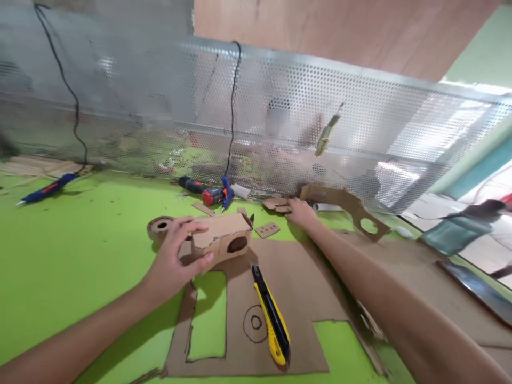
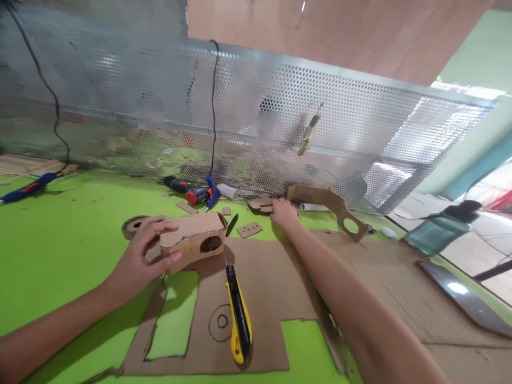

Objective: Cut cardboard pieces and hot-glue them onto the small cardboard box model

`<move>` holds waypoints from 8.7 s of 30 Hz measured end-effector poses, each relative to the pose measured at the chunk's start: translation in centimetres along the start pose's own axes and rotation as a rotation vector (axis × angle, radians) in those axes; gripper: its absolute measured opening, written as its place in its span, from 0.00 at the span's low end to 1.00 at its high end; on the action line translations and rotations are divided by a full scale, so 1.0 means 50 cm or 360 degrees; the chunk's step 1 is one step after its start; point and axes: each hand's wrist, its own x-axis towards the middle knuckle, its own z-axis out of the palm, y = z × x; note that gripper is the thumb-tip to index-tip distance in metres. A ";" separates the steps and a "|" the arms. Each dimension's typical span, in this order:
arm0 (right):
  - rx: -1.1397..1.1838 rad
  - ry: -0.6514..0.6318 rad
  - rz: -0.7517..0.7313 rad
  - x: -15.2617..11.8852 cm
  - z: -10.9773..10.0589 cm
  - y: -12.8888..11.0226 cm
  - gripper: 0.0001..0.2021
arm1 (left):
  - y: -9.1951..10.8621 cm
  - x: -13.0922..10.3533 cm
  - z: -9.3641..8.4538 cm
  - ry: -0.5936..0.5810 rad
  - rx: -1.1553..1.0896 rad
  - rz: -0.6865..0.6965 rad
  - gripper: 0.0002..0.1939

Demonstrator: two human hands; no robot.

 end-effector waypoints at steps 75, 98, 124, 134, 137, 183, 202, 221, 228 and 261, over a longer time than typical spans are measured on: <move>0.3263 -0.0025 0.0813 -0.241 0.057 -0.116 0.03 | -0.001 0.049 -0.022 0.1252 -0.1326 -0.0058 0.29; 0.3235 0.0007 0.0790 -0.239 0.068 -0.114 0.04 | 0.011 0.013 0.002 0.0824 -0.1120 -0.0270 0.38; 0.3156 0.0062 0.0765 -0.249 0.065 -0.131 0.17 | 0.008 0.011 0.009 0.0707 -0.1129 -0.0528 0.41; 0.3112 0.0072 0.0788 -0.252 0.062 -0.137 0.21 | 0.006 0.011 0.010 0.0720 -0.1138 -0.0547 0.42; 0.3096 0.0083 0.0775 -0.254 0.064 -0.137 0.29 | 0.008 0.012 0.010 0.0719 -0.1147 -0.0570 0.42; 0.1797 0.0430 0.0408 -0.235 0.081 -0.093 0.22 | 0.023 -0.008 0.017 0.0253 -0.0736 -0.0135 0.40; 0.2052 0.0370 0.0409 -0.217 0.103 -0.077 0.30 | 0.022 -0.007 0.010 0.0486 -0.0768 -0.0152 0.40; 0.2276 -0.0443 -0.0467 -0.433 -0.037 -0.249 0.57 | 0.075 -0.061 0.031 0.0126 -0.0923 0.0208 0.52; 0.2656 -0.0305 -0.0185 -0.383 -0.022 -0.246 0.43 | 0.080 -0.079 0.022 -0.0206 -0.0842 0.0454 0.48; 0.2308 0.0240 -0.0824 -0.402 0.026 -0.232 0.19 | 0.076 -0.049 0.014 0.0025 -0.0817 -0.0114 0.27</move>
